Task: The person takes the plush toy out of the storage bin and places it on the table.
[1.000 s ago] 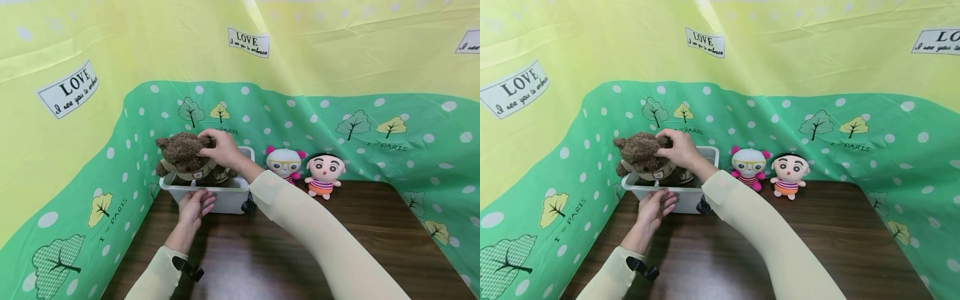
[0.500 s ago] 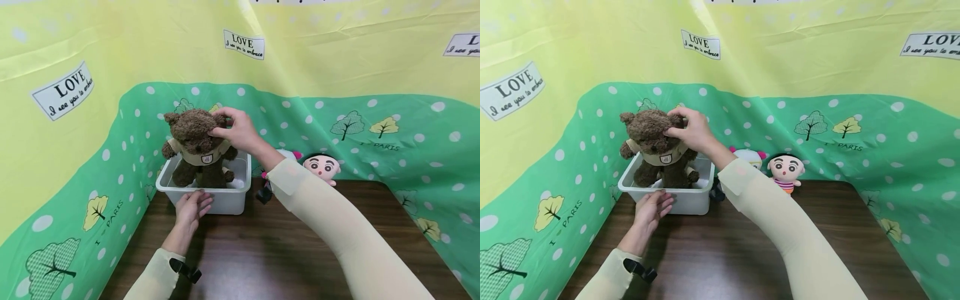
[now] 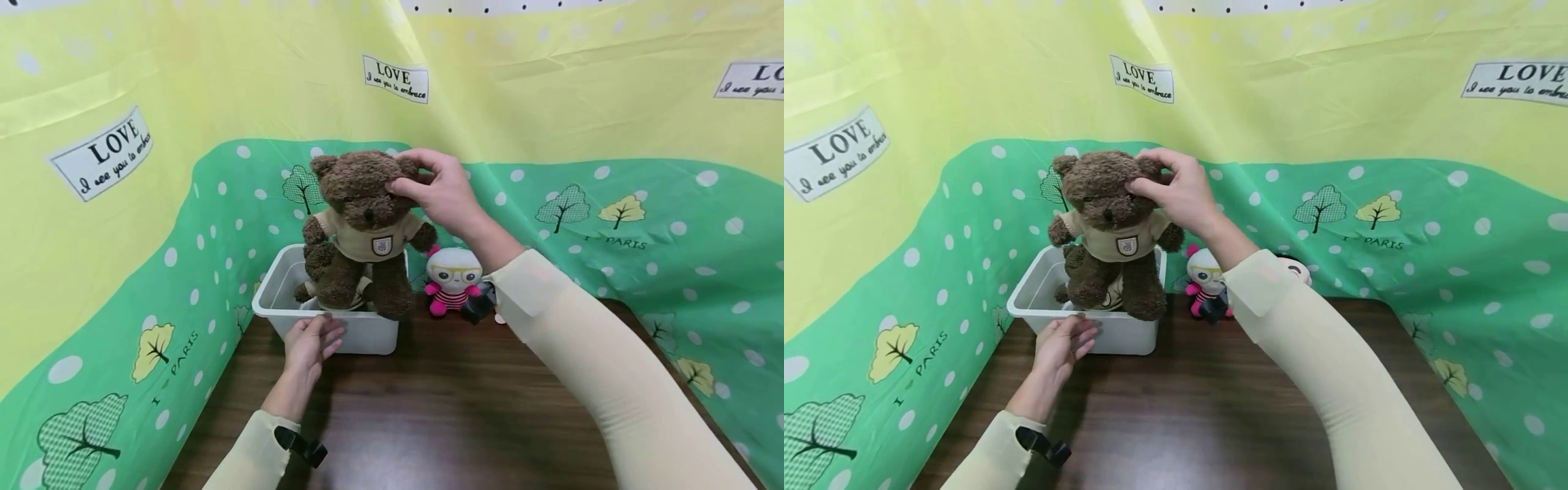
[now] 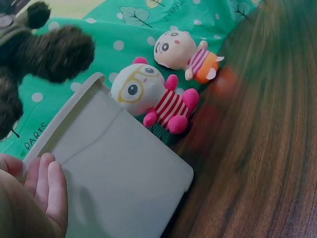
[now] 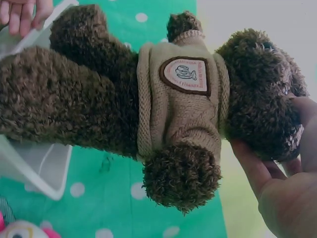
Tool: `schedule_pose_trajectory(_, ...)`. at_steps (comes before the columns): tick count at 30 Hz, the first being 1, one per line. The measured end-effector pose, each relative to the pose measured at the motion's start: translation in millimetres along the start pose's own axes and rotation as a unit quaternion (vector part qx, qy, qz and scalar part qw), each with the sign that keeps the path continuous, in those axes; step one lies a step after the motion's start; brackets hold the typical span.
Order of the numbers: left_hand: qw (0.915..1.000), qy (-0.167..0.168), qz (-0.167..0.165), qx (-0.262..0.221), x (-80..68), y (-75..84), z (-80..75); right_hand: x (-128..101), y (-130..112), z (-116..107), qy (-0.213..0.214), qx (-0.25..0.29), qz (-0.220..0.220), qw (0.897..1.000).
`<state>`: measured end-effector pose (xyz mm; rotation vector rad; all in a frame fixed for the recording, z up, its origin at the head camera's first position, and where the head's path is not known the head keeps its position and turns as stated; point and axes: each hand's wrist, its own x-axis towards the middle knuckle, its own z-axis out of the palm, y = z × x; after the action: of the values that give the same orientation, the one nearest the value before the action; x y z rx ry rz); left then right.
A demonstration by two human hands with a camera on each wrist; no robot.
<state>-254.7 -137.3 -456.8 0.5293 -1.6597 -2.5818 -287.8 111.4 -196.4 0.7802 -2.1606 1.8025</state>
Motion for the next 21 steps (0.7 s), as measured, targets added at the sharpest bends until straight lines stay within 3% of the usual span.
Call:
schedule_pose_trajectory(10,1.0,0.001,-0.004,-0.003,0.2,-1.0,-0.3,-23.0,24.7,-55.5,0.042,-0.003,-0.021,0.999)
schedule_pose_trajectory(21,1.0,0.001,0.0,-0.009,3.0,-2.8,-0.6,-71.2,50.4,-103.5,0.072,-0.08,0.051,0.993)
